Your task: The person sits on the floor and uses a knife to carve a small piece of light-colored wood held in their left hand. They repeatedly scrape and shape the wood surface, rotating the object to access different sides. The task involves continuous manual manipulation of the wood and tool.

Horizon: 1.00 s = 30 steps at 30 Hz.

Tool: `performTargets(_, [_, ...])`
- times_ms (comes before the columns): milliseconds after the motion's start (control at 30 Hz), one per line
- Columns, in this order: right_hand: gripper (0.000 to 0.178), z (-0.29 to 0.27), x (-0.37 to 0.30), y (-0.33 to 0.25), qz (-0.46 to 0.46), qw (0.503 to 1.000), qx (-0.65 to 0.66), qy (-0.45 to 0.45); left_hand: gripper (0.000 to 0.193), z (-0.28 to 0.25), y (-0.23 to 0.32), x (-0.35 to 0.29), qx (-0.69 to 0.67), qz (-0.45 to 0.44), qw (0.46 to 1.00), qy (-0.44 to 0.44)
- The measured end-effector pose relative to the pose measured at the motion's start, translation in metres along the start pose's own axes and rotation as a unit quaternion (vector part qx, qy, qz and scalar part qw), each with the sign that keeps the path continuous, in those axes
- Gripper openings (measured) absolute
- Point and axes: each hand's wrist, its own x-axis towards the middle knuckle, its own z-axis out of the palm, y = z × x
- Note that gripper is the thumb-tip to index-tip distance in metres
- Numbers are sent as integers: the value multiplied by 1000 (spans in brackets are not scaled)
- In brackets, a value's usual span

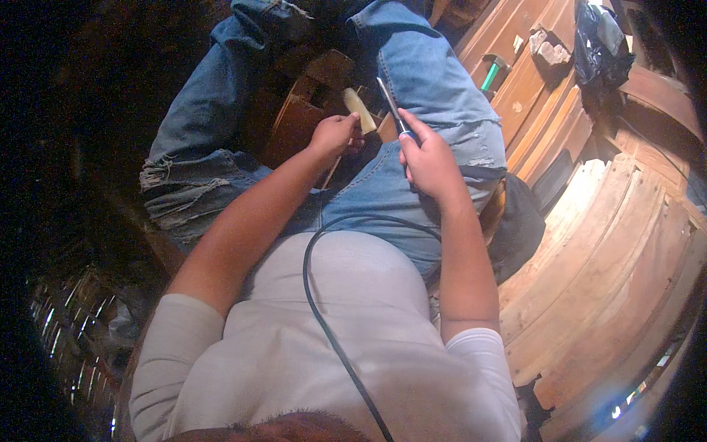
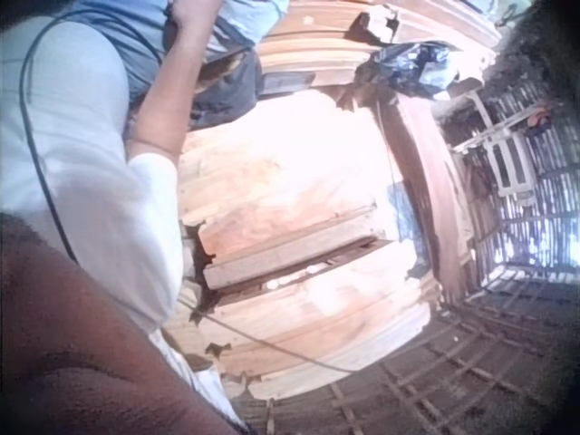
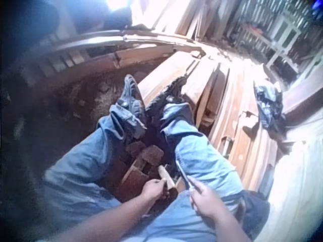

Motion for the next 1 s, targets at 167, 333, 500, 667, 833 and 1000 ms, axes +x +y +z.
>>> performTargets(167, [47, -1, 10, 2, -23, 984, -174, -16, 33, -20, 0, -15, -89, -36, 995, -34])
performTargets(333, [47, 14, 18, -17, 14, 947, -308, -88, 32, -27, 4, -9, -166, -65, 982, -61])
performTargets(500, [48, 27, 21, -6, -39, 935, -348, -57, 32, -22, 16, -21, -184, -54, 979, -70])
performTargets(667, [46, 40, 12, -6, -62, 951, -303, -4, 34, -26, 13, -19, -176, -64, 977, -97])
performTargets(833, [45, 63, 15, 3, -68, 966, -251, 2, 35, -23, 11, -12, -202, -77, 969, -121])
performTargets(1000, [47, 64, 13, 3, -61, 968, -244, -6, 36, -17, 11, -9, -178, -69, 975, -115])
